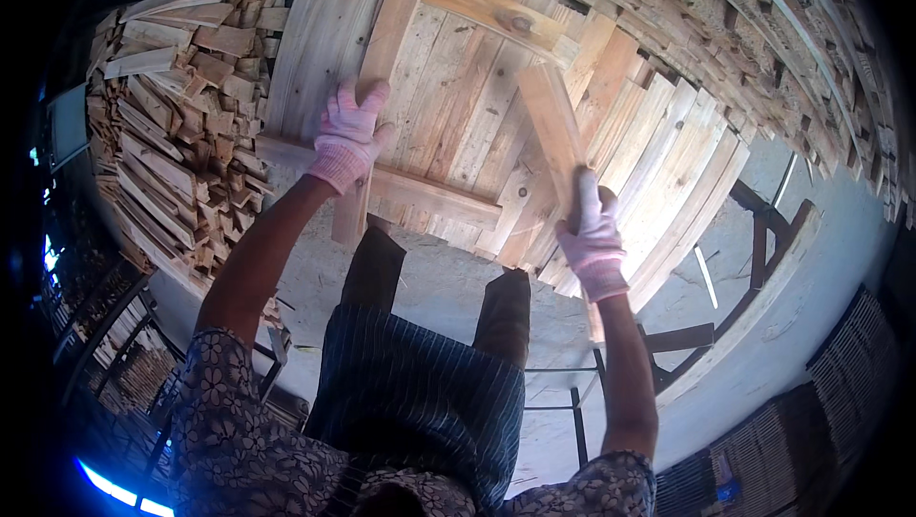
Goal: The person stacks wooden planks on a metal rack in a workshop. They pick up planks from a pile, align them, and place them onto the rack repeatedly.
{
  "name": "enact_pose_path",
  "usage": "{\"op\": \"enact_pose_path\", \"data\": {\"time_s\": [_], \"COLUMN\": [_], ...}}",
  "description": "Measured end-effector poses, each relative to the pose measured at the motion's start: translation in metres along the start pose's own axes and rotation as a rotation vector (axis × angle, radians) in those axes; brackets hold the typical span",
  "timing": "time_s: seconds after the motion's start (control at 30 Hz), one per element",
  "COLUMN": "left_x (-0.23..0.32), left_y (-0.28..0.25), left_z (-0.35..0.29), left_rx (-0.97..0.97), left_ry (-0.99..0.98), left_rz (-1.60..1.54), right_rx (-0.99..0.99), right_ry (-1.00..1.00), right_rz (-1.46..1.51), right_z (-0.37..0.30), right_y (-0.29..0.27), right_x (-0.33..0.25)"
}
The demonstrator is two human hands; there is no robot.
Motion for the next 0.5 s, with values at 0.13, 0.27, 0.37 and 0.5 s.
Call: {"op": "enact_pose_path", "data": {"time_s": [0.13, 0.27, 0.37, 0.5], "left_x": [0.097, 0.152, 0.189, 0.215], "left_y": [-0.026, -0.036, -0.014, -0.013], "left_z": [0.054, 0.135, 0.176, 0.2], "left_rx": [0.069, 0.246, -0.032, -0.224], "left_ry": [0.432, 0.506, 0.458, 0.476], "left_rz": [0.065, 0.27, 0.328, 0.291], "right_rx": [-0.081, -0.232, -0.163, 0.003], "right_ry": [-0.183, -0.351, -0.377, -0.32], "right_rz": [-0.431, -0.612, -0.678, -0.849], "right_z": [0.011, 0.078, 0.124, 0.138], "right_y": [-0.08, -0.106, -0.09, -0.068], "right_x": [0.063, 0.038, 0.064, 0.096]}}
Point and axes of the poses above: each hand's wrist, its own z-axis towards the middle knuckle, its own y-axis out of the palm, x = y × z, the point moved 9 cm from there along z, towards the middle knuckle, and after that the axes turned 7 degrees about -z, right-handed, at the moved point
